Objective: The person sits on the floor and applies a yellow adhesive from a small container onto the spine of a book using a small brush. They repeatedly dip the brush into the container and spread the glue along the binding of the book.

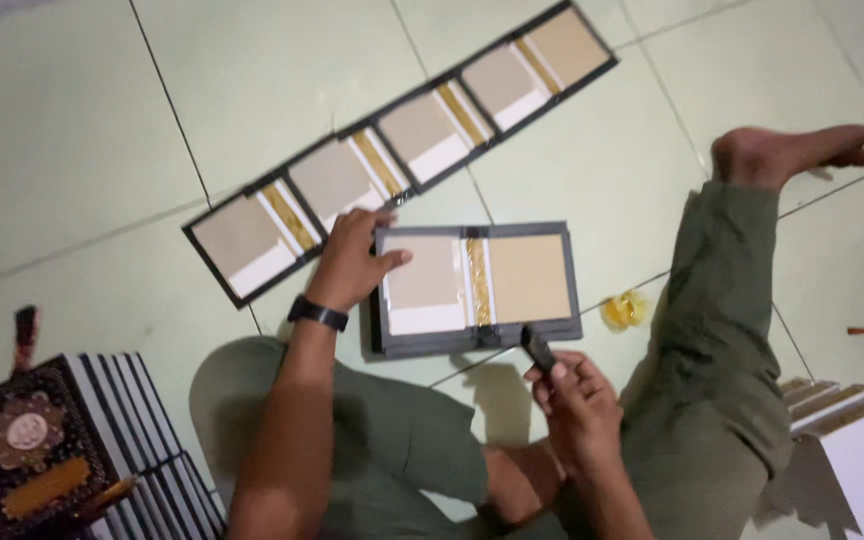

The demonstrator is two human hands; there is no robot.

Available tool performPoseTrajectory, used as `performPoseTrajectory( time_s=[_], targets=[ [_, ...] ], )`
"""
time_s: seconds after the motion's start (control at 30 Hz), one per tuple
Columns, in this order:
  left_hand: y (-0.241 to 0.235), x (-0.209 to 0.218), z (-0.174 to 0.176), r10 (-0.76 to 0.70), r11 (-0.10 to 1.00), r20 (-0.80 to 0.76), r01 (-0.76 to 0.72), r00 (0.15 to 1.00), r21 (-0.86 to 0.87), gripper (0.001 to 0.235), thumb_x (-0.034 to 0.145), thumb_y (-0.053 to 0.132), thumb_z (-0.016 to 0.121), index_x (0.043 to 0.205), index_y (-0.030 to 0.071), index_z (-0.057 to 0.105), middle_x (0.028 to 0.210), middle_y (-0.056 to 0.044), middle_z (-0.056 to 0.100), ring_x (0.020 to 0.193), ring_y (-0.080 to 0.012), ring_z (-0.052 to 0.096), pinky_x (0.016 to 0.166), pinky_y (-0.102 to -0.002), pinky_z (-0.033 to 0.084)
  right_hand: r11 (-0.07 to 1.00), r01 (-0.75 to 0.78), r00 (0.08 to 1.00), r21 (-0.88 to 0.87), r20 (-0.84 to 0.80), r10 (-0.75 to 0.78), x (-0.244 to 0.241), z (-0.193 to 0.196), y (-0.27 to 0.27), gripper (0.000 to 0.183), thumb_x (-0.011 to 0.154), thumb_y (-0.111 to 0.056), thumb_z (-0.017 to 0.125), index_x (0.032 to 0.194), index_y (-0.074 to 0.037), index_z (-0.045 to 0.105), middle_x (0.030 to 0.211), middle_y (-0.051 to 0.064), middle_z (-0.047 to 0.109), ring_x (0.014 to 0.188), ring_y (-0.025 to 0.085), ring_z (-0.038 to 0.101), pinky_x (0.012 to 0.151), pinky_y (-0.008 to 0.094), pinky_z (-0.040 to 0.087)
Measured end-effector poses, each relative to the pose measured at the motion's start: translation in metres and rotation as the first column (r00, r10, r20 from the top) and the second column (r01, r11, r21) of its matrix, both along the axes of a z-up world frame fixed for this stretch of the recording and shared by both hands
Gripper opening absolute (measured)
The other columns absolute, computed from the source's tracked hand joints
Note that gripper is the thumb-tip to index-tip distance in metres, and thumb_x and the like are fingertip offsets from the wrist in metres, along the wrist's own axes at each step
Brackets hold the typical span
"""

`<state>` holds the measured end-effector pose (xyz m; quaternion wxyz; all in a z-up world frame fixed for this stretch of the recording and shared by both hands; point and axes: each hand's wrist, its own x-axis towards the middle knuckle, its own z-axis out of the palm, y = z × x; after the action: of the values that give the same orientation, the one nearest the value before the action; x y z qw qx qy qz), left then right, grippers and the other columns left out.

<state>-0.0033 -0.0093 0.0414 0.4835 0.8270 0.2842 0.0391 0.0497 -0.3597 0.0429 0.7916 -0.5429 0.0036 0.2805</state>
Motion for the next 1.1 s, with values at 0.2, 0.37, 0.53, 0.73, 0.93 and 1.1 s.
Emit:
performPoseTrajectory(
  time_s=[0.2,0.37,0.53,0.73,0.93,1.1],
  targets=[
    [-0.004,0.0,-0.031,0.047,0.984,0.018,-0.049,0.999,0.171,0.041,0.082,0.03,0.085,0.119,0.016,0.071,0.121,-0.007,0.06,0.124,-0.029,0.047,0.103,-0.042,0.045,0.994,-0.02,0.976,0.111,-0.213,0.043,0.0,-0.029,-0.027,0.017,0.096,-0.005,0.067,0.109,0.0,0.058,0.087,0.032,0.071,0.055,0.019,0.051,0.058,0.027,0.045],
    [-0.037,-0.016,0.019,0.082,0.972,0.175,-0.118,0.981,0.205,0.033,0.082,0.022,0.085,0.107,0.014,0.064,0.111,-0.009,0.066,0.108,-0.03,0.064,0.089,-0.041,0.049,0.966,-0.036,0.985,0.254,-0.153,0.077,0.006,-0.035,-0.041,0.02,0.097,-0.01,0.068,0.11,0.002,0.06,0.086,0.028,0.066,0.064,0.022,0.051,0.058,0.027,0.038],
    [-0.078,-0.047,0.043,0.255,0.967,-0.043,-0.255,0.966,0.005,0.025,0.094,0.026,0.072,0.117,0.017,0.067,0.116,-0.005,0.077,0.103,-0.0214,0.071,0.081,-0.036,0.056,0.95,-0.035,0.985,0.31,-0.147,0.085,0.006,-0.014,-0.053,0.024,0.099,-0.011,0.066,0.115,0.005,0.059,0.079,0.02,0.052,0.068,0.022,0.049,0.062,0.03,0.035],
    [-0.102,-0.029,0.071,0.39,0.876,-0.022,-0.378,0.921,-0.299,0.027,0.094,0.022,0.069,0.118,0.01,0.075,0.111,-0.011,0.076,0.097,-0.024,0.074,0.062,-0.036,0.072,0.931,0.0,0.997,0.364,-0.069,0.027,0.018,-0.041,-0.102,0.023,0.1,-0.01,0.064,0.115,0.007,0.06,0.08,0.016,0.055,0.073,0.03,0.057,0.056,0.027,0.038],
    [-0.087,0.09,0.097,0.278,0.955,0.252,-0.24,0.927,-0.171,0.018,0.091,0.023,0.074,0.104,0.012,0.079,0.096,0.0,0.078,0.084,-0.0103,0.071,0.059,-0.027,0.059,0.91,0.094,0.995,0.403,-0.078,-0.068,0.027,-0.077,-0.148,0.027,0.101,-0.012,0.065,0.121,0.006,0.059,0.102,0.023,0.056,0.078,0.033,0.057,0.054,0.027,0.045],
    [-0.057,0.257,0.102,0.301,0.88,0.369,-0.107,0.879,-0.464,0.016,0.088,0.007,0.077,0.102,0.001,0.076,0.074,-0.007,0.068,0.053,-0.0164,0.065,0.045,-0.035,0.065,0.976,0.156,0.972,0.155,-0.2,-0.124,0.051,-0.099,-0.155,0.031,0.102,-0.017,0.063,0.127,-0.001,0.054,0.103,0.033,0.062,0.094,0.031,0.068,0.072,0.024,0.055]
  ],
)
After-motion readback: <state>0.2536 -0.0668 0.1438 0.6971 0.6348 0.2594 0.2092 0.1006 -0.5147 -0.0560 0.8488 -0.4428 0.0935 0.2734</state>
